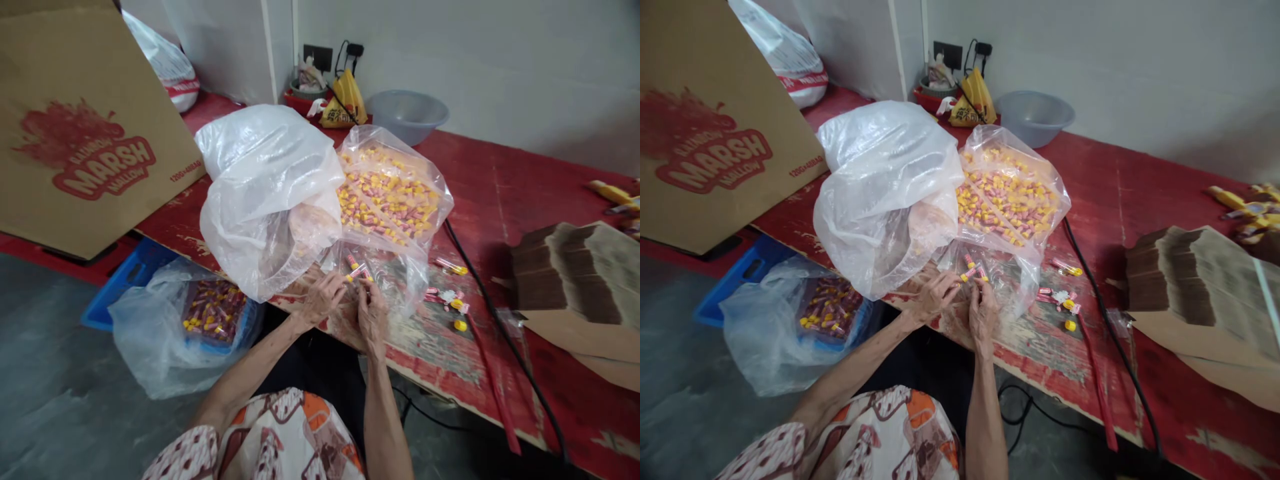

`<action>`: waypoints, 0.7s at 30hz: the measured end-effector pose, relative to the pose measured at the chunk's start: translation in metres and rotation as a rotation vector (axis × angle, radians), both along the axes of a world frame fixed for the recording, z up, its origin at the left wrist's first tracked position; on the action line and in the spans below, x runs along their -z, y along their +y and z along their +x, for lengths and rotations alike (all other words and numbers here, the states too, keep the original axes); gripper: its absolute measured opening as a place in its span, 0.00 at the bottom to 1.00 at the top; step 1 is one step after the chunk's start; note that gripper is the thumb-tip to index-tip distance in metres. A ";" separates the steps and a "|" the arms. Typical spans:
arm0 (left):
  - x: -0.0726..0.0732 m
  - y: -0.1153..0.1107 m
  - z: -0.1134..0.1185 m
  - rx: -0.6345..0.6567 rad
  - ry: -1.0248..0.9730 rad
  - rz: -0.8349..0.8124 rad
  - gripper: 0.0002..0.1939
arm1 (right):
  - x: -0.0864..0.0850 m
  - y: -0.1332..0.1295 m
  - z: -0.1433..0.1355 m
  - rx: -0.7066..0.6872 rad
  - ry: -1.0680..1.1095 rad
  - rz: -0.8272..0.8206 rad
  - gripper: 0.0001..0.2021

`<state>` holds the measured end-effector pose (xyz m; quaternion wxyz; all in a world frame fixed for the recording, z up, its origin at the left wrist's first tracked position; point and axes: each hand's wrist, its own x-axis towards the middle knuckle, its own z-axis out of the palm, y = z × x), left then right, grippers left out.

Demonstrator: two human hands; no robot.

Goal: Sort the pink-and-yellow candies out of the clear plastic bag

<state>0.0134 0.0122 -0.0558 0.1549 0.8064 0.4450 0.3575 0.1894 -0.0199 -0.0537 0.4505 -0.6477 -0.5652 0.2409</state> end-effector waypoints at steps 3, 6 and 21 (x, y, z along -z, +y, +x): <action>-0.002 0.002 -0.001 0.013 -0.025 -0.037 0.10 | 0.001 0.000 0.000 -0.002 0.003 0.000 0.21; -0.004 -0.002 -0.001 -0.016 -0.049 -0.011 0.11 | 0.001 0.000 0.000 -0.006 0.027 -0.008 0.20; -0.005 -0.002 0.001 0.045 0.064 0.030 0.08 | -0.004 -0.001 -0.001 -0.006 0.023 -0.008 0.22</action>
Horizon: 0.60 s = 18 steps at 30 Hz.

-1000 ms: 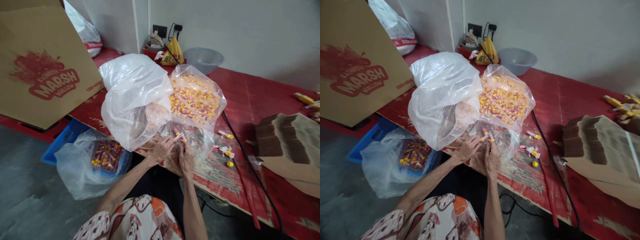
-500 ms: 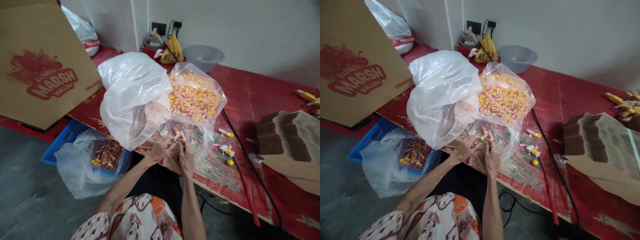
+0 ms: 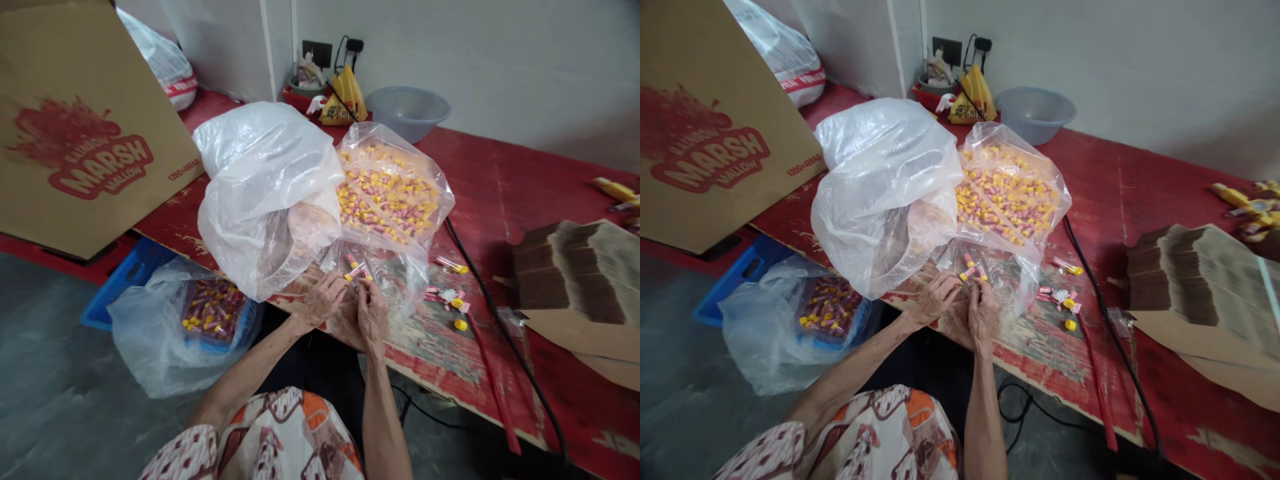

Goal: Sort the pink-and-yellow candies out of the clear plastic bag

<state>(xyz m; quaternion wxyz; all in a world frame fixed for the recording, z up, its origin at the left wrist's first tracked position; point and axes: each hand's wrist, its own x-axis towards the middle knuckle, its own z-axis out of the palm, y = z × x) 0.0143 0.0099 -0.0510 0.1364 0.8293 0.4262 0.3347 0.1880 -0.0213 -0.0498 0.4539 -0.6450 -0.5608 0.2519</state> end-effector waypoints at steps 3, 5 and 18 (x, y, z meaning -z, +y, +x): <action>-0.003 0.004 -0.001 0.019 0.027 -0.038 0.07 | 0.001 0.000 0.000 -0.006 -0.001 0.004 0.22; -0.006 0.004 -0.001 0.021 0.006 -0.057 0.07 | 0.003 0.000 0.001 -0.003 -0.002 0.002 0.23; -0.002 0.004 0.001 -0.067 -0.081 -0.013 0.07 | 0.000 0.000 0.002 -0.006 -0.005 -0.005 0.21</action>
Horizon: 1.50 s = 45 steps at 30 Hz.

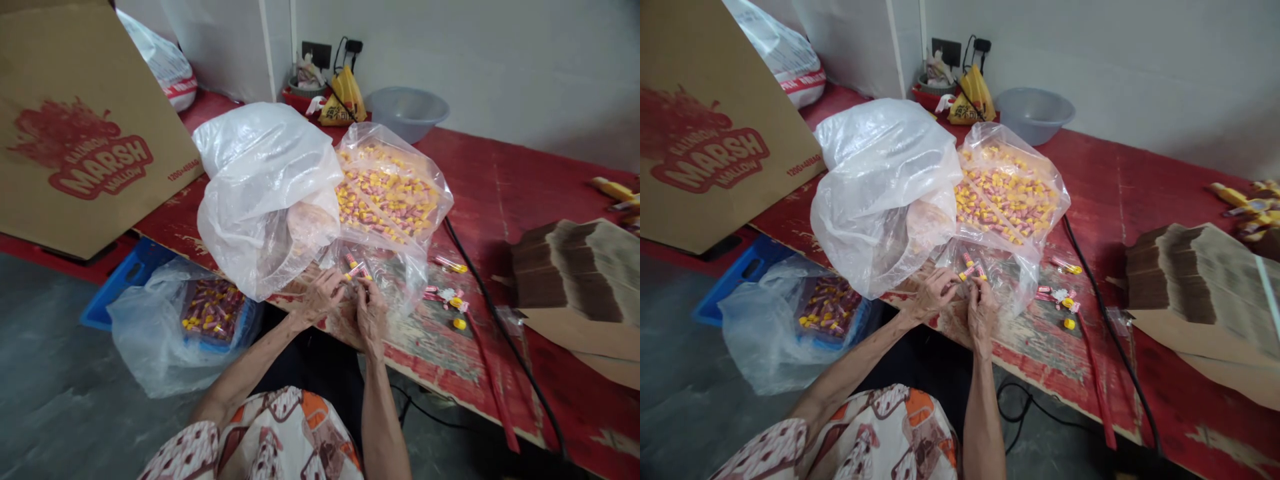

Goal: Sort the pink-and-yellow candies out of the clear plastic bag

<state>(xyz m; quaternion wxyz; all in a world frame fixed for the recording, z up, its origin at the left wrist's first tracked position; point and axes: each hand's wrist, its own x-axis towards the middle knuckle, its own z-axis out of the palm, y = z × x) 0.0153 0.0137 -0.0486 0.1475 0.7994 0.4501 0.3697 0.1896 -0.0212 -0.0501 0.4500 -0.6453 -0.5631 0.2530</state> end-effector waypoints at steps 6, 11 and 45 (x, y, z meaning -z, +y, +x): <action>0.003 -0.009 -0.007 -0.040 0.040 0.047 0.16 | 0.002 0.000 0.000 -0.004 0.016 -0.010 0.20; 0.007 -0.009 -0.013 0.006 0.107 0.042 0.20 | 0.003 0.000 0.000 -0.002 0.011 0.001 0.20; 0.006 -0.021 -0.015 0.048 0.148 -0.046 0.21 | 0.003 0.001 0.000 0.000 0.010 0.028 0.20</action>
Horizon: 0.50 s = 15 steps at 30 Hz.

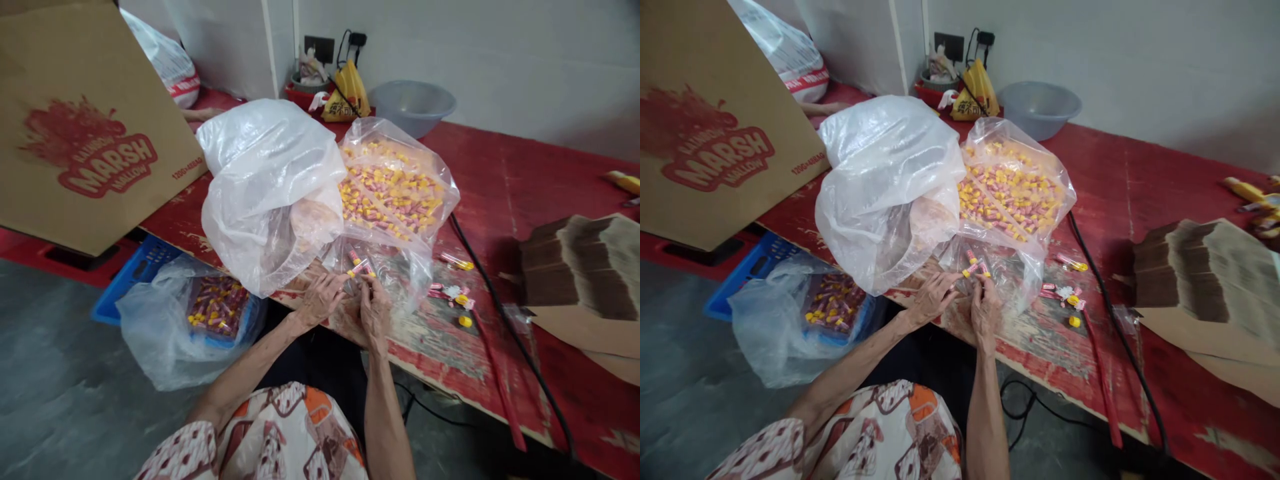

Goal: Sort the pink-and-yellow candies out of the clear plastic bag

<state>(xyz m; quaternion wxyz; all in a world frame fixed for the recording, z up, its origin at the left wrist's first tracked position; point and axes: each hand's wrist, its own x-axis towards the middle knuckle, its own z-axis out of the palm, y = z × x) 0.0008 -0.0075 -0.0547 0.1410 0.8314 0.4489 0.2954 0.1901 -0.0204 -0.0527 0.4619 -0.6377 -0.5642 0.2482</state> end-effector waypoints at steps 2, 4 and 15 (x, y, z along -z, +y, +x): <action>0.001 0.003 0.001 0.012 -0.026 -0.014 0.19 | 0.001 0.000 0.000 0.004 0.004 0.003 0.20; 0.002 0.006 0.003 0.024 -0.086 -0.027 0.17 | 0.002 0.001 -0.001 0.010 0.007 0.006 0.20; 0.007 0.000 0.006 -0.080 -0.249 0.113 0.11 | 0.000 0.001 -0.001 0.004 0.023 0.003 0.20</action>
